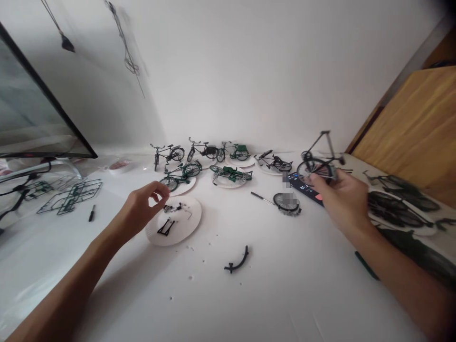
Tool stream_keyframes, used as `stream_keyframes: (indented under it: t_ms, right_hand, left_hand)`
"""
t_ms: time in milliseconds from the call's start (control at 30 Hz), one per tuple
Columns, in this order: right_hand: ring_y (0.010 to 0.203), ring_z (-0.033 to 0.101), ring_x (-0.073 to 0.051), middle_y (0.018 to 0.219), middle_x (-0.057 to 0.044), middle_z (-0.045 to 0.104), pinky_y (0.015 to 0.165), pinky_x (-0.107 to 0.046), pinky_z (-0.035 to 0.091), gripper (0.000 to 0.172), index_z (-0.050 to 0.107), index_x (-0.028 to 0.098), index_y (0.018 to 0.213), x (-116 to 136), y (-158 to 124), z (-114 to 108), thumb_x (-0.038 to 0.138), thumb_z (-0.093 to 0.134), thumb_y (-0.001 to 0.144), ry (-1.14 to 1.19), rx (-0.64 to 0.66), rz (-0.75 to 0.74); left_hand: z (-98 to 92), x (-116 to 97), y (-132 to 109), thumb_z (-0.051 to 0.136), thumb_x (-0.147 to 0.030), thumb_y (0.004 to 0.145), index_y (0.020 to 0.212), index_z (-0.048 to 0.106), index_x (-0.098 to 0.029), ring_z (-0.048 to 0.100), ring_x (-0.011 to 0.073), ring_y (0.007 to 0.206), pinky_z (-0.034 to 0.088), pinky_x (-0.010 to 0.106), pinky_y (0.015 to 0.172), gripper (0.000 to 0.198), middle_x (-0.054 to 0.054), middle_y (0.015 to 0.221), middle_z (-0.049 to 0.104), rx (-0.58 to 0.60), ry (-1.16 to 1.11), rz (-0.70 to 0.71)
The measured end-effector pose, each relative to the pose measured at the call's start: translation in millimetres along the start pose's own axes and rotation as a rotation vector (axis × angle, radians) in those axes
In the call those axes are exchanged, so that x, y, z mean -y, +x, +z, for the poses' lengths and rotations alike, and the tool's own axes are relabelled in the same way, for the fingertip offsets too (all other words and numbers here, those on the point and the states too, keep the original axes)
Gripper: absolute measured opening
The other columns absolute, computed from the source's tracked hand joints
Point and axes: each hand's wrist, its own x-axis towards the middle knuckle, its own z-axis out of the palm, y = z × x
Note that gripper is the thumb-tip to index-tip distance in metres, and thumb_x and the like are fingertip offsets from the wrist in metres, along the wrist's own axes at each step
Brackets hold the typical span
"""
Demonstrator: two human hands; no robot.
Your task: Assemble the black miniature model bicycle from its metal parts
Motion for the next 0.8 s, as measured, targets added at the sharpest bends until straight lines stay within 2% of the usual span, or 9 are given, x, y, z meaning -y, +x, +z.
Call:
stream_keyframes:
  t_ms: [133,233,367,533,667,800]
  right_hand:
    - [0.083,0.070,-0.022,0.083,-0.002,0.076,0.080,-0.034,0.054,0.030,0.076,0.018,0.095,-11,-8,8,0.040,0.073,0.075,-0.114,0.128,0.066]
    - [0.082,0.069,-0.024,0.081,-0.001,0.075,0.076,-0.033,0.051,0.029,0.076,0.020,0.093,-10,-11,11,0.041,0.072,0.074,-0.197,0.198,0.092]
    - [0.077,0.068,-0.026,0.076,-0.003,0.075,0.068,-0.033,0.048,0.027,0.075,0.022,0.086,-4,-13,12,0.044,0.073,0.070,-0.280,0.293,0.114]
    - [0.064,0.065,-0.029,0.058,-0.003,0.067,0.059,-0.036,0.045,0.032,0.074,0.025,0.080,11,-16,14,0.052,0.076,0.063,-0.360,0.373,0.153]
    - [0.067,0.066,-0.031,0.064,-0.005,0.070,0.061,-0.039,0.045,0.036,0.073,0.029,0.081,20,-21,17,0.059,0.073,0.061,-0.465,0.379,0.232]
    - [0.067,0.066,-0.032,0.062,-0.006,0.068,0.060,-0.041,0.046,0.040,0.075,0.030,0.086,8,-21,19,0.062,0.075,0.061,-0.519,0.320,0.207]
  left_hand:
    - [-11.3,15,1,0.059,-0.037,0.090,0.100,0.062,-0.022,0.065,0.0207,0.087,0.055,0.034,0.080,0.018,0.006,0.102,0.070,-0.097,-0.020,-0.024]
    - [-21.5,27,2,0.061,-0.037,0.089,0.101,0.061,-0.020,0.066,0.0203,0.087,0.056,0.036,0.084,0.021,0.007,0.102,0.070,-0.168,-0.057,-0.049]
    - [-31.5,38,3,0.060,-0.035,0.088,0.099,0.061,-0.018,0.065,0.0196,0.085,0.057,0.036,0.081,0.021,0.008,0.099,0.070,-0.181,-0.034,-0.060]
    - [-30.8,33,2,0.058,-0.026,0.088,0.094,0.063,-0.017,0.067,0.0211,0.092,0.056,0.039,0.086,0.012,0.008,0.098,0.071,-0.083,-0.045,-0.030]
    - [-14.3,11,0,0.058,-0.020,0.089,0.095,0.062,-0.019,0.068,0.0195,0.099,0.056,0.035,0.088,0.008,0.008,0.106,0.072,0.082,-0.124,0.052]
    - [3.0,-2,-3,0.058,-0.013,0.088,0.089,0.057,-0.020,0.069,0.0191,0.103,0.057,0.030,0.080,0.007,0.006,0.103,0.072,0.232,-0.195,0.096]
